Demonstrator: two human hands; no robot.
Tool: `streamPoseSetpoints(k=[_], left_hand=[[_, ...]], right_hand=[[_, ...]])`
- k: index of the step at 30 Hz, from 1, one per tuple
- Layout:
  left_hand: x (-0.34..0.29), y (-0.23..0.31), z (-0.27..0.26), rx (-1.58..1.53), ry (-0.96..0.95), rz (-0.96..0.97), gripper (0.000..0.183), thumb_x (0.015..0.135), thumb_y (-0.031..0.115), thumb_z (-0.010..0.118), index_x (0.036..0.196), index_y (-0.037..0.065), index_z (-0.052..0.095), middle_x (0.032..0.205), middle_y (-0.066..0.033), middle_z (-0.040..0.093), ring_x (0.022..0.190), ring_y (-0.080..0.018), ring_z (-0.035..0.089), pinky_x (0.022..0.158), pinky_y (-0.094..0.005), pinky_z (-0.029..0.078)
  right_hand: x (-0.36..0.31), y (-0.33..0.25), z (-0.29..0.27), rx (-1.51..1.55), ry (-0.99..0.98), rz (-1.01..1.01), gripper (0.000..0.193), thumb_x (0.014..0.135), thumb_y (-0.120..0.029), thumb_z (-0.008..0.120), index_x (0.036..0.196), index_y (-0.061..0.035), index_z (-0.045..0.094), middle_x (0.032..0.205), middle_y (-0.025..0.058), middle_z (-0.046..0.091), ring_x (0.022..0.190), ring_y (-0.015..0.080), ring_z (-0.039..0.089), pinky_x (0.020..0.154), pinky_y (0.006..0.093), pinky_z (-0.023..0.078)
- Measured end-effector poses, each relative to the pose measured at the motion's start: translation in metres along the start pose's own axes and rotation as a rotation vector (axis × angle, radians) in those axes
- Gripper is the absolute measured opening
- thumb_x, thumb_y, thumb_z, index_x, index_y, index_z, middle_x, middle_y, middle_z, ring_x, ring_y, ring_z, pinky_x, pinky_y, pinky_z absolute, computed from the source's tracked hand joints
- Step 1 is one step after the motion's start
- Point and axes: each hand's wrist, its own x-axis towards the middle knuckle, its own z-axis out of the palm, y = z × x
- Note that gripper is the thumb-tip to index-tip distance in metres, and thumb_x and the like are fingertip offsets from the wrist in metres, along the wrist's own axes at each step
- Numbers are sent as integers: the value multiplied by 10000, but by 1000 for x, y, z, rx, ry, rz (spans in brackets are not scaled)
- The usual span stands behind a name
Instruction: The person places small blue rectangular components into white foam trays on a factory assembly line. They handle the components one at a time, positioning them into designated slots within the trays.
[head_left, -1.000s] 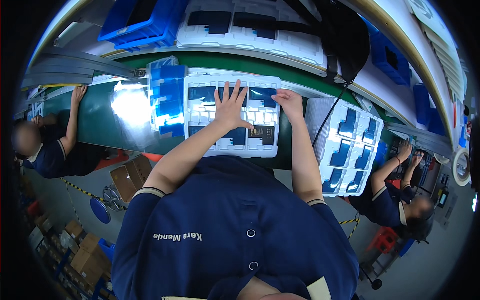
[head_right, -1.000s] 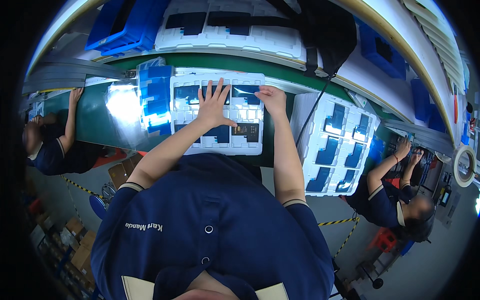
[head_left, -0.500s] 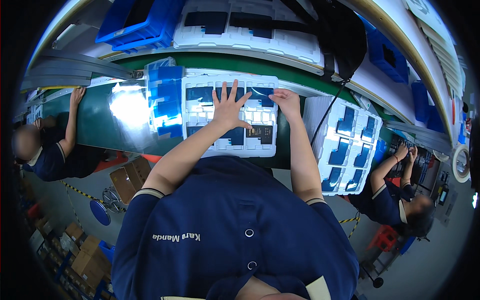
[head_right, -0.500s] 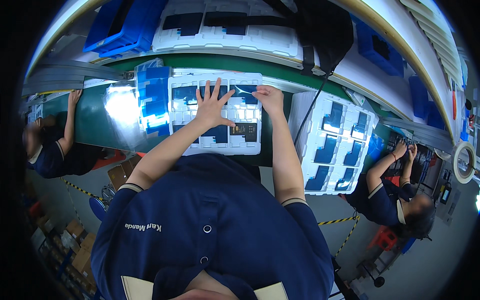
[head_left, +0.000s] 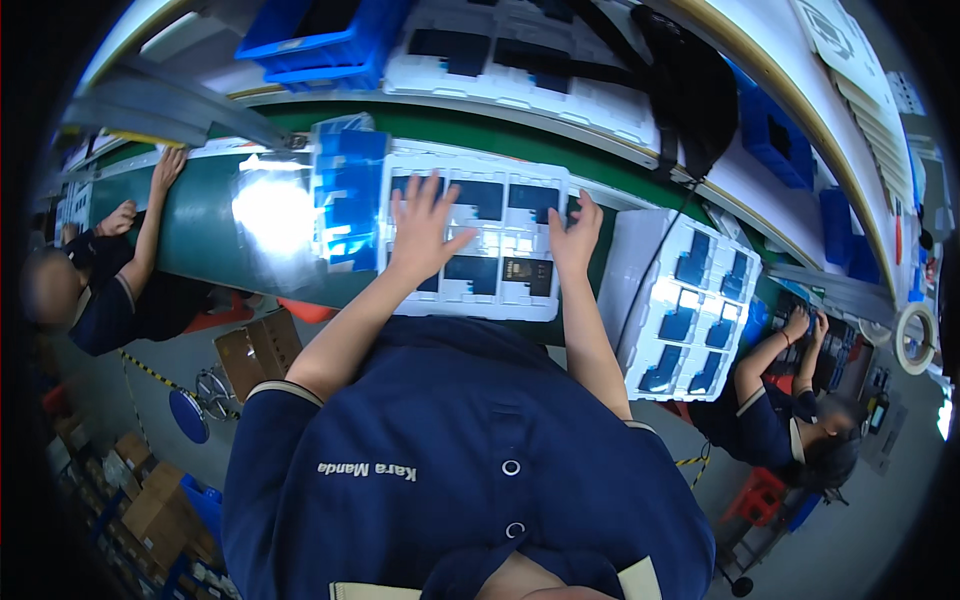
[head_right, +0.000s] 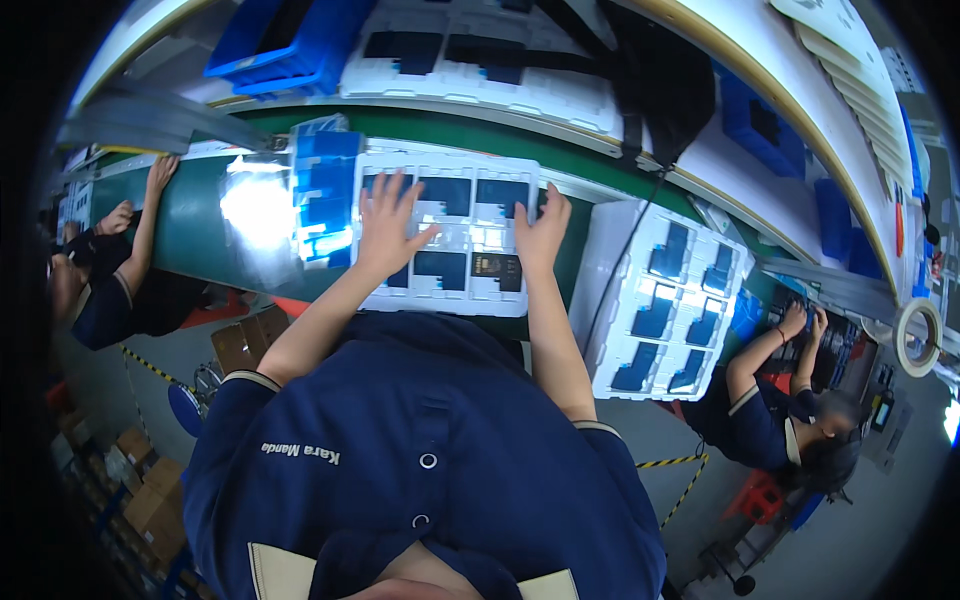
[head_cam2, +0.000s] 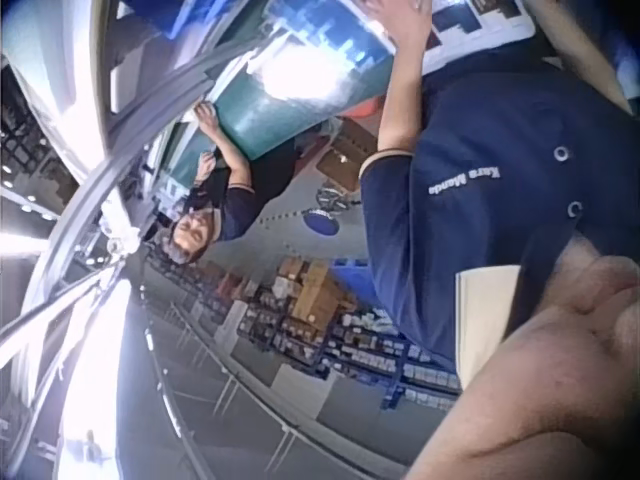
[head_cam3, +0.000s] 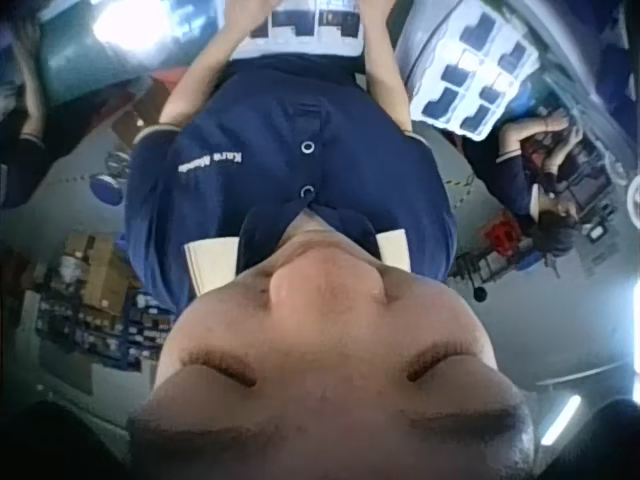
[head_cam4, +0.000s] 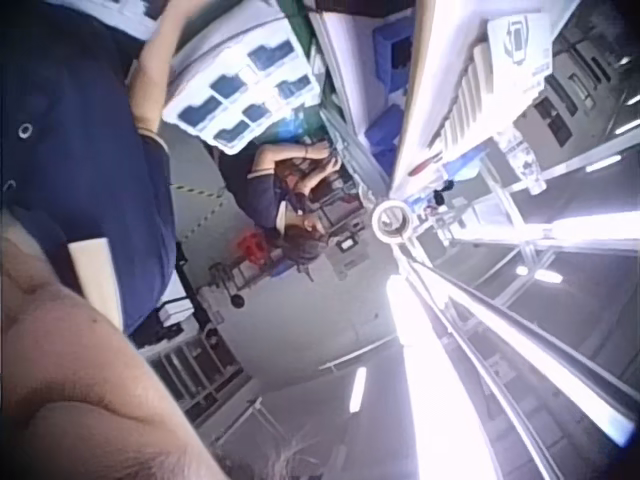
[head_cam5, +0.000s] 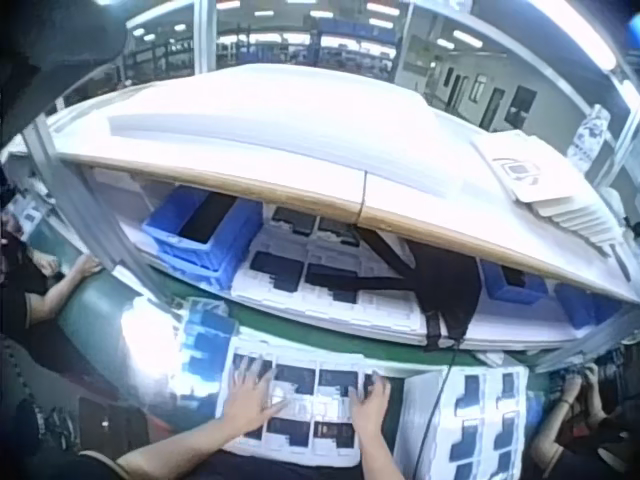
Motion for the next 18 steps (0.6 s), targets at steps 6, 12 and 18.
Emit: streamPoseSetpoints(k=[6,12,18], left_hand=[[-59,-91,-34,7,407,-580,461,788,268,678,1106,-8,490,1092,-198,507,1033,-359,480,859,-478,372],[-78,-114,-23,-428,468,-808,238,752,56,705,895,-9,526,681,-104,553,594,-219,535,580,-330,442],[-80,-128,-22,-479,433,-759,211,798,88,669,675,-30,545,584,-100,554,523,-216,525,548,-338,431]], right_hand=[[-42,0,17,-352,-46,-1,488,850,-217,573,1245,30,429,1257,227,452,1121,387,462,941,444,392],[-40,-12,17,-330,-60,-53,433,879,-198,523,1245,17,437,1246,227,459,1106,389,470,928,436,405],[-46,-11,15,-394,0,-59,459,852,-183,565,1244,18,435,1262,228,439,1138,397,430,967,461,359]])
